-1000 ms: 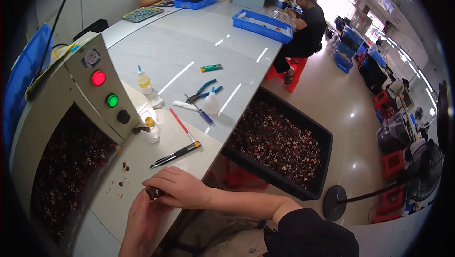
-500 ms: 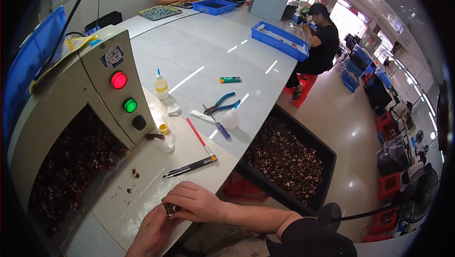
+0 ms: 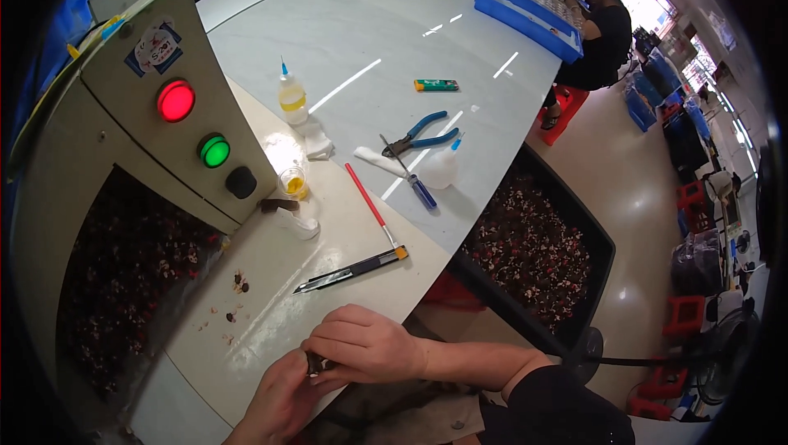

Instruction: Applying glue to toy figurine heads and attaching hair pieces in a factory assembly line.

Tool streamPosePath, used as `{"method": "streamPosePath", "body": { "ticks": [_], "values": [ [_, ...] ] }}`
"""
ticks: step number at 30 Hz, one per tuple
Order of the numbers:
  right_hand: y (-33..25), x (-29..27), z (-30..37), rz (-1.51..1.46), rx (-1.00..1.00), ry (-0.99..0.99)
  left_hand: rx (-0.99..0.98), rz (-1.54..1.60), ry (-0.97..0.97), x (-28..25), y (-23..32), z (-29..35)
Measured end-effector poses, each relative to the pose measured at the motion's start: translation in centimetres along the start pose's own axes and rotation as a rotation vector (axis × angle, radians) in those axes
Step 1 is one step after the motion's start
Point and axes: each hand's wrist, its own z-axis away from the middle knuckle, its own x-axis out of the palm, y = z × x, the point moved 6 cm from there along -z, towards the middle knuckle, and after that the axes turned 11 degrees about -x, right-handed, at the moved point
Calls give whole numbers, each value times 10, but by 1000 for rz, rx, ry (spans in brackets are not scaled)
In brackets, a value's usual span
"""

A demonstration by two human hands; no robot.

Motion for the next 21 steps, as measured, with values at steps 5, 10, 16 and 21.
{"method": "streamPosePath", "body": {
  "ticks": [5,10,16,21],
  "values": [
    [-2,6,1,2,8,21,-10,68,-139,-4,-4,2],
    [-8,11,1,6,-3,20,-18,83,-116,-6,-5,7],
    [-22,17,-1,33,-42,14,-38,84,-128,-10,-11,14],
    [-2,30,11,-10,-26,12,-59,22,-26,-25,-15,-1]
  ]
}}
